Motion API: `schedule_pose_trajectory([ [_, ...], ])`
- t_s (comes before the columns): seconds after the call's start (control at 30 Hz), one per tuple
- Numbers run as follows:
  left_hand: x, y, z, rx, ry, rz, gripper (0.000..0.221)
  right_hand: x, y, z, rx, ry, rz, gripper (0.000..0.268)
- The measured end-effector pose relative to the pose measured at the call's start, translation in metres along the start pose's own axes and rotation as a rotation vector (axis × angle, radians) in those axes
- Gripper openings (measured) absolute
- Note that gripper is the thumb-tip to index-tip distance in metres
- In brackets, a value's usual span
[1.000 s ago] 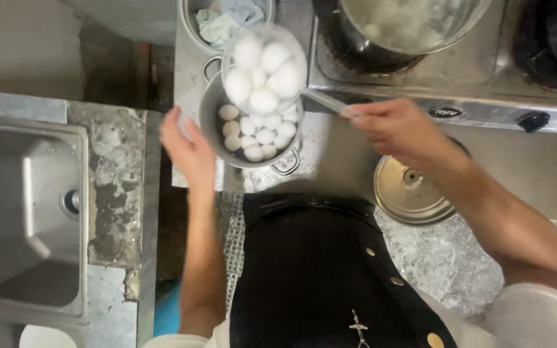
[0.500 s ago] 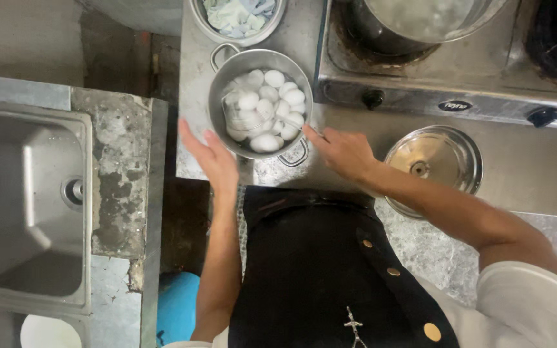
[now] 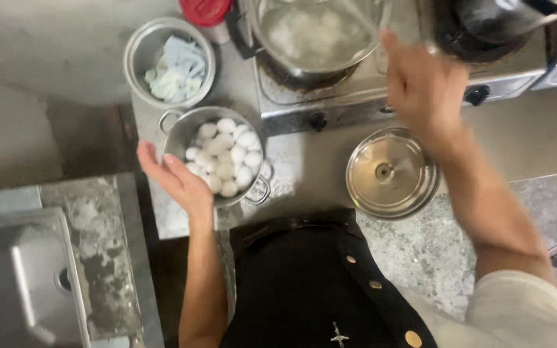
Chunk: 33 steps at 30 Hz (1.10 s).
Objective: The person peels boiled eggs by hand, places the eggs into a container, and then transfers the peeled eggs into a pot of water using a strainer.
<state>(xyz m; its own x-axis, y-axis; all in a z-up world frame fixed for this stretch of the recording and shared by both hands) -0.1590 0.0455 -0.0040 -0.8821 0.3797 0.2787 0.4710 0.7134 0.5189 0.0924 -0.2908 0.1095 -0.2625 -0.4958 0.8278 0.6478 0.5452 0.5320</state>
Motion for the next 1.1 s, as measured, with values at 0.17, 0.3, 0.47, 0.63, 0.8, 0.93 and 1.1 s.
schedule_pose_trajectory([
  [0.17,-0.049,0.010,-0.023,-0.038,-0.117,0.077,0.048,-0.055,0.057,-0.043,0.164,-0.255,0.079,0.038],
  [0.3,-0.059,0.014,-0.031,-0.030,-0.183,0.091,0.048,-0.085,0.071,-0.053,0.262,-0.310,0.190,0.045],
  [0.47,-0.041,0.008,-0.012,-0.056,-0.041,0.088,0.044,-0.068,0.069,-0.075,0.113,-0.368,0.443,0.037],
  [0.63,-0.027,-0.005,0.011,-0.001,0.046,0.108,0.043,-0.048,0.049,-0.073,-0.087,-0.184,0.588,0.035],
  [0.8,-0.038,-0.004,0.009,0.057,-0.039,0.085,0.042,-0.069,0.044,-0.058,-0.262,0.205,0.571,0.038],
  [0.93,-0.050,-0.001,-0.010,0.007,-0.120,0.126,0.043,-0.110,0.044,-0.037,-0.251,0.057,0.599,0.023],
  [1.1,-0.047,-0.002,-0.015,0.083,-0.186,0.152,0.040,-0.128,0.046,-0.020,-0.123,-0.038,0.579,0.021],
])
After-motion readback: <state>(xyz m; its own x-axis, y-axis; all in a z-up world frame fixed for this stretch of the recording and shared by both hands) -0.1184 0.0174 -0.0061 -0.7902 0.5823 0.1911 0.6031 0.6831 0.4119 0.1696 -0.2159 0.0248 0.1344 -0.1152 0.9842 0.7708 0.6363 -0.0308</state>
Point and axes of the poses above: each hand's wrist, its own y-axis towards the middle knuckle, its own x-axis out of the back of the hand, z = x × y, the point moved 7 cm from there along y, towards the middle knuckle, and after that the axes turned 8 degrees about -x, right-handed, at the moved point
